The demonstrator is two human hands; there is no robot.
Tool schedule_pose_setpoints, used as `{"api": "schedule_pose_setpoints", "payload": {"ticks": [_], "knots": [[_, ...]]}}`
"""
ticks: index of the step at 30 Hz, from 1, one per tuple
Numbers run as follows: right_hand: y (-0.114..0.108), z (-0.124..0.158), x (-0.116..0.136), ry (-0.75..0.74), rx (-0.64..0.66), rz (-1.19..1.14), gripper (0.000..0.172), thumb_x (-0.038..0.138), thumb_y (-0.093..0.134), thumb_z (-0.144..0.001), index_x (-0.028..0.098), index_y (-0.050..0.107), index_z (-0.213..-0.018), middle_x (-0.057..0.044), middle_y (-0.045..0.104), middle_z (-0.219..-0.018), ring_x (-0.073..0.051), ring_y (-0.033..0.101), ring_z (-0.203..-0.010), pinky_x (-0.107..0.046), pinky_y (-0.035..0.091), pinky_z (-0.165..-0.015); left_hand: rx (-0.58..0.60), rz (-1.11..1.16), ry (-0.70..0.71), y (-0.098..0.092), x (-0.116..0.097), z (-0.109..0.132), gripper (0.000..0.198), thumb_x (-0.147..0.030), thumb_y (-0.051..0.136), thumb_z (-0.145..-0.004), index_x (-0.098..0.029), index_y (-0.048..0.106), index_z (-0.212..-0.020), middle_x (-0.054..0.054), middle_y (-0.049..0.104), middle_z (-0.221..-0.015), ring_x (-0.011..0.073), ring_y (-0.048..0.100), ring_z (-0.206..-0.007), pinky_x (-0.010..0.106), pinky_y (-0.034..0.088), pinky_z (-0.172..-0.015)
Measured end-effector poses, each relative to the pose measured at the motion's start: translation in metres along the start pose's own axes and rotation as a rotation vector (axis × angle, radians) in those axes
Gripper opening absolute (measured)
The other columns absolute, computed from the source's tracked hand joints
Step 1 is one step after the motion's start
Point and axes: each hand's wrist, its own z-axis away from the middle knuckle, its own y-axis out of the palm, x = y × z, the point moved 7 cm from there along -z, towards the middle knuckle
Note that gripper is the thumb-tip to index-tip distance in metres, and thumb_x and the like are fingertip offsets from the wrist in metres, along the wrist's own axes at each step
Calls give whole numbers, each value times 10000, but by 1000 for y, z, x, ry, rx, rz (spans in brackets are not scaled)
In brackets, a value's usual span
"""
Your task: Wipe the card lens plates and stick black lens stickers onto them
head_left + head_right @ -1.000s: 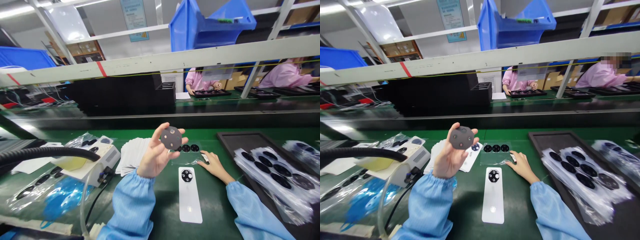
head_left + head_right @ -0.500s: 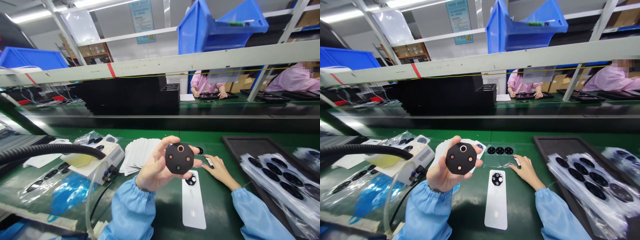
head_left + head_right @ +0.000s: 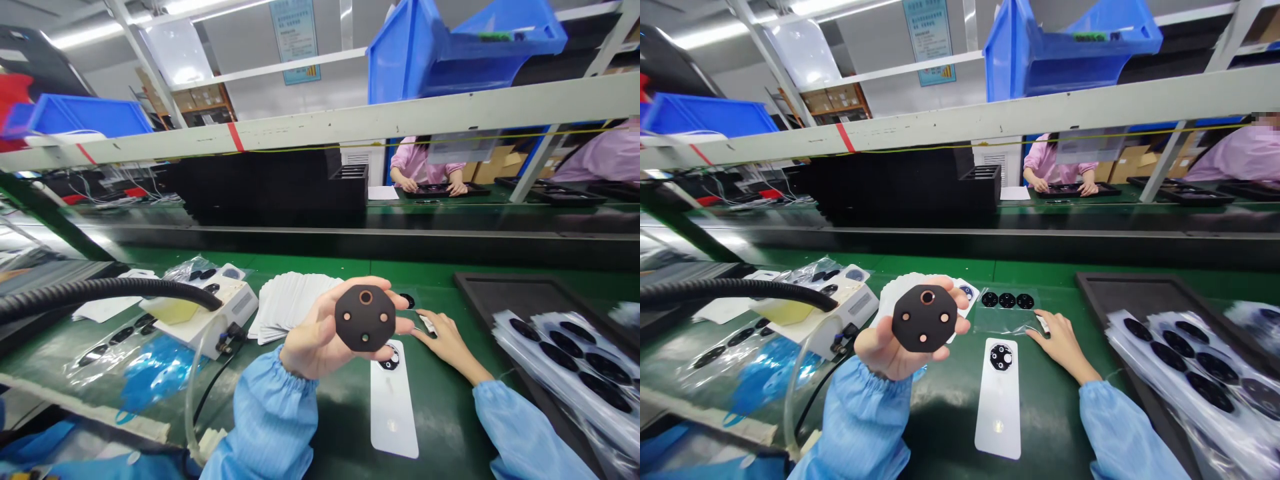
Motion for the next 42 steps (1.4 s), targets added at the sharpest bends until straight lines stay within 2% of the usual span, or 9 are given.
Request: {"api": "schedule_pose_setpoints", "payload": {"ticks": [8, 13, 15, 18, 22, 24, 26, 35, 42], "knots": [[-10, 0, 5, 76, -50, -157, 500, 568, 512, -820, 222, 573, -1176, -75, 631, -1044, -243, 553, -977, -487, 369, -939, -17, -7, -16, -1, 1, 1, 466, -310, 661, -800, -136, 583, -1225, 121, 611, -1186, 225, 614, -1084, 238, 556, -805], [-43, 0, 25, 125, -196, -389, 500, 516, 371, -894, 193, 535, -1238, -125, 626, -1070, -272, 546, -1040, -515, 388, -957, -22, -22, -35, -1, 5, 1, 495, -316, 655, -803, -103, 573, -1242, 142, 595, -1211, 225, 594, -1117, 221, 541, -815], [-67, 5, 51, 109, -255, -496, 471, 486, 416, -897, 200, 510, -1259, -108, 631, -1033, -241, 581, -964, -468, 437, -915, -28, -29, -41, -1, 6, 1, 496, -313, 656, -802, -100, 573, -1242, 140, 596, -1209, 221, 591, -1120, 209, 538, -812], [-109, 21, 112, 30, -325, -648, 380, 408, 458, -919, 255, 468, -1267, -71, 595, -1126, -189, 584, -992, -362, 483, -868, -26, -55, -57, 0, 8, 0, 480, -315, 647, -808, -115, 580, -1239, 129, 597, -1215, 220, 583, -1136, 209, 534, -822], [-162, 50, 210, -259, -404, -956, 110, 180, 596, -860, 234, 606, -955, -31, 579, -960, -129, 568, -829, -242, 482, -633, -32, -114, -98, 0, 14, 1, 466, -338, 646, -809, -170, 589, -1240, 104, 583, -1257, 241, 535, -1200, 243, 530, -850], [-177, 63, 246, -365, -440, -912, 119, 111, 598, -842, 216, 621, -893, -33, 572, -890, -136, 558, -796, -256, 463, -597, -41, -140, -108, 1, 16, 1, 465, -354, 659, -798, -192, 598, -1230, 86, 611, -1205, 221, 579, -1122, 249, 537, -833], [-182, 71, 265, -405, -474, -839, 170, 69, 612, -818, 217, 627, -899, -29, 563, -850, -149, 552, -787, -289, 455, -621, -69, -171, -102, 0, 18, 1, 474, -367, 672, -785, -190, 605, -1220, 73, 637, -1129, 196, 616, -1014, 253, 538, -815], [-176, 82, 283, -502, -407, -648, 276, 49, 659, -759, 232, 625, -962, -31, 549, -855, -166, 534, -801, -327, 465, -659, -119, -315, -103, 4, 19, 0, 464, -415, 678, -771, -205, 633, -1183, 70, 642, -1104, 254, 606, -1041, 289, 479, -869], [-175, 76, 285, -488, -429, -599, 270, 49, 655, -762, 236, 623, -954, -23, 538, -841, -143, 524, -770, -276, 446, -579, -79, -319, -74, 8, 21, -2, 454, -377, 690, -779, -221, 623, -1200, 42, 632, -1046, 197, 614, -988, 238, 471, -862]]}}
